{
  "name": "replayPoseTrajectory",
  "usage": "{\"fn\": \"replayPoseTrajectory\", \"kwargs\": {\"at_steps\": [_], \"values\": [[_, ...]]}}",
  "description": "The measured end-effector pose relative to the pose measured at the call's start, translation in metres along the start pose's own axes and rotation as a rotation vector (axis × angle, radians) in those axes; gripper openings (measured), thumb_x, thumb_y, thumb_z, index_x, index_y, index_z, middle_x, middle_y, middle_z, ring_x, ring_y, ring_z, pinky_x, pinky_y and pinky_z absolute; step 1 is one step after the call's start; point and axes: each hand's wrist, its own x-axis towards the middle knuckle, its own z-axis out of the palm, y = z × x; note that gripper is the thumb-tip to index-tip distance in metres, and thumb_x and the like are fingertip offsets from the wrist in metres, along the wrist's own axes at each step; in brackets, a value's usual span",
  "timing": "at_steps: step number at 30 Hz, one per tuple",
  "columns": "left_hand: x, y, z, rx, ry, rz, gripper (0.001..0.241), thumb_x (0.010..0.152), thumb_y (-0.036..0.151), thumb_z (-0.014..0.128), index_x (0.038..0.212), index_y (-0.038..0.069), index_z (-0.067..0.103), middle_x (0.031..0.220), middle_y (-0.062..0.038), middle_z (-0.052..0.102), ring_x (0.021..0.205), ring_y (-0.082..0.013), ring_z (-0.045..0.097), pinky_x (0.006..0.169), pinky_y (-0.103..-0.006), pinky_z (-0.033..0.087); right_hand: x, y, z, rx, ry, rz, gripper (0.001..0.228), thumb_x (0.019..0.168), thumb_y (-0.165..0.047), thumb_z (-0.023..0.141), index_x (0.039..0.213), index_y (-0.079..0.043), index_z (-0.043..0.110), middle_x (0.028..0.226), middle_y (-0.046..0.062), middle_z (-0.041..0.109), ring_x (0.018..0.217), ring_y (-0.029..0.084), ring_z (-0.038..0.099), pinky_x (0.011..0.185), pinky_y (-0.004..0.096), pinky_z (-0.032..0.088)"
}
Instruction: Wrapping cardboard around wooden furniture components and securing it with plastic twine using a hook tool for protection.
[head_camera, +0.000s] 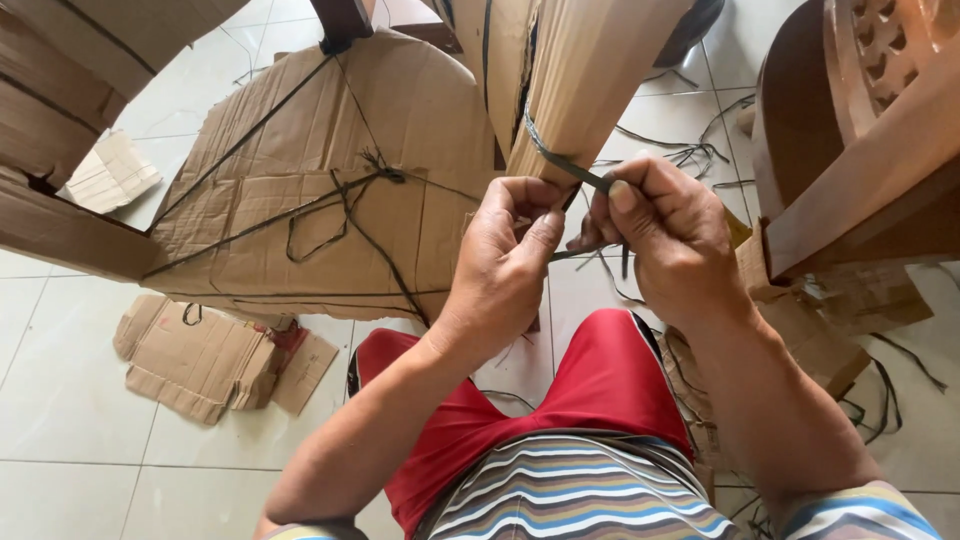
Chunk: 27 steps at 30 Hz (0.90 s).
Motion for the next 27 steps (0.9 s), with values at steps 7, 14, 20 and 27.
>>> {"fn": "replayPoseTrajectory", "kwargs": {"at_steps": [7, 14, 20, 27], "values": [[-0.004, 0.02, -0.01, 0.218, -0.073, -0.003, 0.026, 0.1, 0.013, 0.063, 0.123, 0.002, 0.062, 0.093, -0.009, 0.061, 0.093, -0.0159, 0.061, 0.078, -0.0317, 0.057, -0.005, -0.021, 0.007, -0.026, -0.043, 0.018, 0.023, 0.11, -0.009, 0.049, 0.103, 0.01, 0.06, 0.066, 0.008, 0.046, 0.061, 0.013, 0.055, 0.053, 0.035, 0.064], [0.008, 0.012, -0.028, 0.291, -0.221, -0.048, 0.014, 0.098, 0.017, 0.068, 0.103, 0.007, 0.076, 0.078, -0.004, 0.062, 0.08, -0.0092, 0.059, 0.067, -0.0288, 0.056, -0.012, -0.015, -0.004, -0.341, -0.081, -0.044, 0.021, 0.108, -0.008, 0.052, 0.104, 0.008, 0.066, 0.065, 0.011, 0.055, 0.057, 0.013, 0.057, 0.047, 0.027, 0.054], [0.008, 0.019, -0.026, 0.189, -0.202, -0.119, 0.013, 0.102, 0.01, 0.062, 0.099, 0.005, 0.073, 0.063, 0.001, 0.053, 0.06, -0.0057, 0.049, 0.053, -0.0204, 0.045, -0.043, 0.006, 0.013, -0.544, -0.035, -0.14, 0.014, 0.106, -0.01, 0.054, 0.106, -0.005, 0.067, 0.077, 0.013, 0.073, 0.057, 0.022, 0.064, 0.055, 0.038, 0.054], [0.006, 0.022, -0.008, -0.206, 0.021, -0.229, 0.02, 0.097, 0.017, 0.072, 0.099, -0.003, 0.071, 0.061, -0.002, 0.052, 0.054, -0.0021, 0.042, 0.048, -0.0174, 0.037, -0.056, 0.02, 0.028, -0.536, -0.01, -0.184, 0.019, 0.106, -0.01, 0.049, 0.103, -0.009, 0.068, 0.061, 0.008, 0.056, 0.048, 0.023, 0.055, 0.047, 0.033, 0.048]]}}
